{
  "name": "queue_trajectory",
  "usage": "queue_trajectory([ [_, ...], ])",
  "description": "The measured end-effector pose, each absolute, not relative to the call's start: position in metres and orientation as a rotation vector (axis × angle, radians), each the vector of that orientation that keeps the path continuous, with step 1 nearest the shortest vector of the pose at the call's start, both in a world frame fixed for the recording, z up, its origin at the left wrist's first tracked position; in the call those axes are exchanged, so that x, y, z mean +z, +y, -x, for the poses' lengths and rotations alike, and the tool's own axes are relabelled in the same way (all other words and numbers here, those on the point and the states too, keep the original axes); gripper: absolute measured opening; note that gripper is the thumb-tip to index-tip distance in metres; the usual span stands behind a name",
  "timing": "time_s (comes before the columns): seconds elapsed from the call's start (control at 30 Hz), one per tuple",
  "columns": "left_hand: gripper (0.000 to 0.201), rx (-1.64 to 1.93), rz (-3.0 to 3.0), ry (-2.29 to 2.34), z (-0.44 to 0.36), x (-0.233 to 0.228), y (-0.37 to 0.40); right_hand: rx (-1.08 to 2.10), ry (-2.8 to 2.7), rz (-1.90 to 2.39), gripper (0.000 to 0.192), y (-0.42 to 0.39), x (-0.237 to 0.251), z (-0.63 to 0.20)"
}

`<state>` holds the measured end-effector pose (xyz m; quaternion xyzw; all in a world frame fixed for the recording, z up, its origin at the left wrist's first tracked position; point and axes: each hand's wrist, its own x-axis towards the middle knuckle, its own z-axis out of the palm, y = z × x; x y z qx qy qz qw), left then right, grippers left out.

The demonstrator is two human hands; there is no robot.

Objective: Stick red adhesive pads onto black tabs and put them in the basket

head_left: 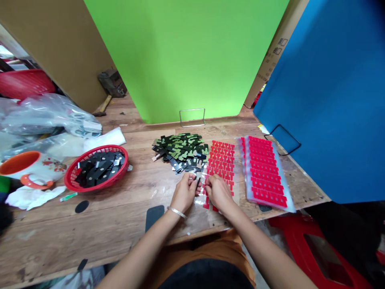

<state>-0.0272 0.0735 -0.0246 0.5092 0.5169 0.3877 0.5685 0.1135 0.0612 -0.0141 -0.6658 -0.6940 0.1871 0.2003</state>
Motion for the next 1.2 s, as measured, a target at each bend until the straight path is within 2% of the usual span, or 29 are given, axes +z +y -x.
queue_trajectory([
  [0.17, 0.012, 0.866, -1.302, 1.308, 0.022, -0.025, 0.080, 0.512, -1.991, 1.918, 0.006, 0.062, -0.011, -0.112],
  [0.43, 0.005, 0.763, -1.427, 1.375, 0.022, -0.021, 0.086, 0.246, -2.080, 1.824, 0.014, 0.051, -0.026, -0.104],
  [0.63, 0.007, 0.733, -1.515, 1.426, 0.020, -0.015, 0.086, 0.445, -1.937, 1.675, 0.010, 0.049, -0.019, -0.109],
  [0.93, 0.016, 0.719, -1.739, 1.526, 0.017, -0.014, 0.081, 0.947, -1.574, 1.429, 0.008, 0.037, -0.006, -0.126],
  [1.2, 0.012, 0.903, -1.610, 1.469, 0.028, 0.001, 0.069, 1.014, -1.249, 1.378, 0.008, 0.032, 0.001, -0.120],
])
